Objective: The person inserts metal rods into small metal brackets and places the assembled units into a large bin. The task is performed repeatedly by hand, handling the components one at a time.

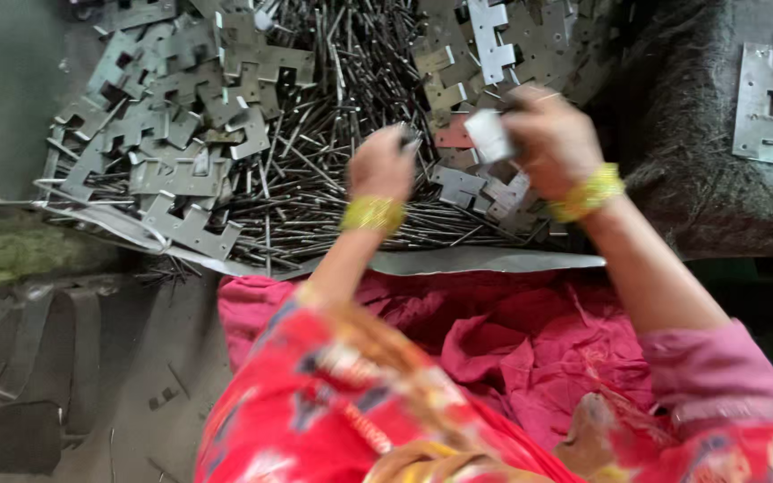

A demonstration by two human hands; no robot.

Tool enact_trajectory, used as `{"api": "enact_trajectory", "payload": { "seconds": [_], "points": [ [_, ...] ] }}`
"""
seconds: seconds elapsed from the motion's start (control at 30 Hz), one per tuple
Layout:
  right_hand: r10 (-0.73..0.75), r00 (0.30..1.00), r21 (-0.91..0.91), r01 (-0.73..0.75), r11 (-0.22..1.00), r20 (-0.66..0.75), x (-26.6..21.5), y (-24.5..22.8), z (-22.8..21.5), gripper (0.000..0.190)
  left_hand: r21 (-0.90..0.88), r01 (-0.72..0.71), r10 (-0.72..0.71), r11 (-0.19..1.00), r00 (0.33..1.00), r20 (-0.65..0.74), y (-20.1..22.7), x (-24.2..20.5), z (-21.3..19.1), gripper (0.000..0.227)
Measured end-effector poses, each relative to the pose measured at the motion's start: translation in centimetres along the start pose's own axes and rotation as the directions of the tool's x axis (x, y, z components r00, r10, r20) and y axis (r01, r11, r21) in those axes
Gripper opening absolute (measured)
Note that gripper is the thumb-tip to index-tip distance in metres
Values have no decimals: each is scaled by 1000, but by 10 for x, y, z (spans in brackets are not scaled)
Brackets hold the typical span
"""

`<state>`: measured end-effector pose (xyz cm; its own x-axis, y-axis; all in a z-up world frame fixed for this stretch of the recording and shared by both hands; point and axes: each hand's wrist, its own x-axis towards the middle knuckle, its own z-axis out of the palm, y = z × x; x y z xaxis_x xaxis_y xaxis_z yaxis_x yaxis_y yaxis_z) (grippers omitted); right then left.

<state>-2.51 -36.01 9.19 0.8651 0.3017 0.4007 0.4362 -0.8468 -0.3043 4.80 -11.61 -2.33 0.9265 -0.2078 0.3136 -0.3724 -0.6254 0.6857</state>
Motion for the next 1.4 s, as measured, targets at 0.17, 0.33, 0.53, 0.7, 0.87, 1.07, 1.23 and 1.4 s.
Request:
{"api": "enact_trajectory", "payload": {
  "seconds": [0.17, 0.33, 0.53, 0.7, 0.87, 1.07, 1.23, 1.4],
  "points": [
    [710, 702, 743, -445, 501, -59, -31, 27, -26, 12, 285, -362, 318, 888, 929, 191, 15, 46, 121, 17],
    [858, 508, 566, -730, 382, 76, -53, 35, 25, 12, 114, -285, 268, 952, 952, 148, 8, 49, 61, 13],
    [384, 902, -109, -369, 923, 199, -17, -8, 135, 20, -118, 275, -290, 954, 945, -149, -28, -3, -135, 39],
    [81, 871, -490, 194, 850, 485, 24, -27, 150, 17, -277, 595, -635, 755, 768, -83, -52, -73, -195, 43],
    [-158, 910, -478, 342, 809, 384, 41, -44, 56, 9, 139, 428, -361, 893, 866, -347, -62, -102, -192, 49],
    [292, 950, 581, -176, 795, -112, 16, -48, -36, 16, 193, 488, -423, 851, 855, -300, -65, -88, -177, 18],
    [767, 640, 935, 243, -258, 45, 1, -4, 8, 27, -373, 332, -320, 867, 943, 95, -38, -49, -160, 25],
    [823, 412, 886, 75, -457, 390, -24, 42, 99, 26, 474, 60, -88, 878, 995, 38, 27, 1, -123, 18]
  ]
}}
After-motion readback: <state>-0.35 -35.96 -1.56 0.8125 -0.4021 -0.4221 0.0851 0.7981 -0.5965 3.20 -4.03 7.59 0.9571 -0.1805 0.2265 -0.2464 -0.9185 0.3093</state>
